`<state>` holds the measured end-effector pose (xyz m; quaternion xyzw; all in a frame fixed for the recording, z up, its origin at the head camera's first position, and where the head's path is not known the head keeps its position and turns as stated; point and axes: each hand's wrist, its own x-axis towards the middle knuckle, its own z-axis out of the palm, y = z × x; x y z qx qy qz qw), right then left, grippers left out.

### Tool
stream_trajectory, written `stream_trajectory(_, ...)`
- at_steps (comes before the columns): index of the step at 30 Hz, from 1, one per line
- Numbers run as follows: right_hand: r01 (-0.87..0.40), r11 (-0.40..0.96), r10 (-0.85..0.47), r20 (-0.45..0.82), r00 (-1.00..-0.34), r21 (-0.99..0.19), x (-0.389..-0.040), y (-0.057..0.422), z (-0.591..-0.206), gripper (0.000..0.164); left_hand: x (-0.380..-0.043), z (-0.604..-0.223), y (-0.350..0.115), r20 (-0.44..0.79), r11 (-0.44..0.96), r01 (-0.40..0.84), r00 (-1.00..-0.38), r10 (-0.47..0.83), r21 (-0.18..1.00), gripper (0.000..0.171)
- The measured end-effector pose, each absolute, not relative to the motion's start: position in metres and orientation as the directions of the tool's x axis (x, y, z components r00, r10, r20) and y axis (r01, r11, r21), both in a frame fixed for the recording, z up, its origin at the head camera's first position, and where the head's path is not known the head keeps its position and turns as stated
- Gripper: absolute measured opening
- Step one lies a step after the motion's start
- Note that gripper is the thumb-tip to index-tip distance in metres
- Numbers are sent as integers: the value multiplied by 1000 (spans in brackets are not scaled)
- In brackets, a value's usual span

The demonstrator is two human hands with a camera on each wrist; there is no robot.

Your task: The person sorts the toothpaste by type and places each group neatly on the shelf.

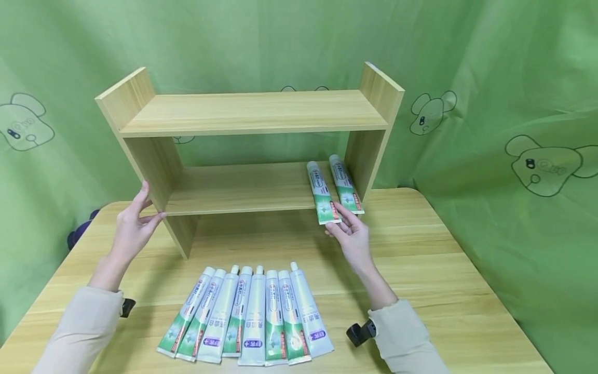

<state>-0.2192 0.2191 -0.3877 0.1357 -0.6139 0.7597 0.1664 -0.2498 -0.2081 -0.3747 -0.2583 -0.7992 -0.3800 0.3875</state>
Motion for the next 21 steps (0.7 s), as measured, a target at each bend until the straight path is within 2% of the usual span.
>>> stream_trajectory(9, -394, -165, 86, 385, -919, -904, -220, 220, -385, 50, -250, -374, -207, 817, 578, 707, -565, 114, 407, 86)
stream_trajectory(21, -395, -219, 99, 382, -919, -892, -223, 220, -385, 50, -250, -376, -208, 821, 580, 712, -557, 123, 396, 89)
